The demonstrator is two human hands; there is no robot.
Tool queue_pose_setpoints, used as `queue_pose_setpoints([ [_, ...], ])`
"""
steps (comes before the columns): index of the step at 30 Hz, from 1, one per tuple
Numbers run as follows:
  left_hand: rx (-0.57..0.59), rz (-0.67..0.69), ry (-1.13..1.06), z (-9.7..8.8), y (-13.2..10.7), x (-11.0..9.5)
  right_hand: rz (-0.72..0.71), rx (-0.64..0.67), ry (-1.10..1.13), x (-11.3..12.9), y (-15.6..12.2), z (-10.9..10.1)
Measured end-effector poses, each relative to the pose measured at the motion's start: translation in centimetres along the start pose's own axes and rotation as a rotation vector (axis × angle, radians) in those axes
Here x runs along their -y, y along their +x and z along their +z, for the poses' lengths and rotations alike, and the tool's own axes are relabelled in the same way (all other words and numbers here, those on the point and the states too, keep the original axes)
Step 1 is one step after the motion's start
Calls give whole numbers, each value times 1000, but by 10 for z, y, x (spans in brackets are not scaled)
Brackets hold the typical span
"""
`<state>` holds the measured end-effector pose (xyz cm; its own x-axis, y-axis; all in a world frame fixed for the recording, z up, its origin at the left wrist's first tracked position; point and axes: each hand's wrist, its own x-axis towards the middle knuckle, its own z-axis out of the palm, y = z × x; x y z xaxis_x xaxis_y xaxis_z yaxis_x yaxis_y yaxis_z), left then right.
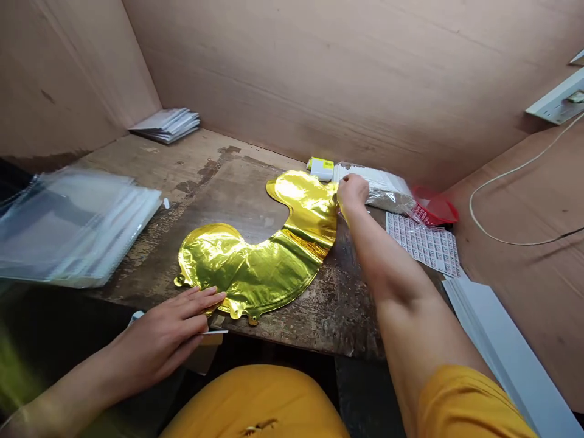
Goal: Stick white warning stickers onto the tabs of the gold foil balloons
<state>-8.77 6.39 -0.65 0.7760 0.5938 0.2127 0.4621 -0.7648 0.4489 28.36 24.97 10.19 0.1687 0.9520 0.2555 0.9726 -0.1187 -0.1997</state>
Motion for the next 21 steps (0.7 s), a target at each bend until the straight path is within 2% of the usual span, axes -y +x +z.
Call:
queue_pose_setpoints([
  [3,-4,-6,-11,1,0,-2,-14,-49,-106,8,-30,2],
  [7,18,-9,-1,0,1,-2,-219,171,-153,25,-83,27],
  [9,42,-18,0,-1,3,-1,-247,240,-182,26,-99,36],
  [11,72,-25,-7,-4,4,-1,-221,253,-221,28,-111,36],
  [13,99,-43,-26,-10,5,-4,-239,206,-209,38,-127,29],
  [14,116,-44,-42,-14,6,-7,-290,173,-161,46,-139,23],
  [16,110,-69,-75,-23,7,-14,-490,94,109,69,-168,10],
  [18,60,-116,-179,-32,8,-23,-635,230,384,94,-200,-1],
  [19,26,-183,-266,-37,8,-28,-649,326,490,104,-214,-4],
  [21,14,-358,-453,-43,6,-37,-569,507,645,118,-236,-3],
])
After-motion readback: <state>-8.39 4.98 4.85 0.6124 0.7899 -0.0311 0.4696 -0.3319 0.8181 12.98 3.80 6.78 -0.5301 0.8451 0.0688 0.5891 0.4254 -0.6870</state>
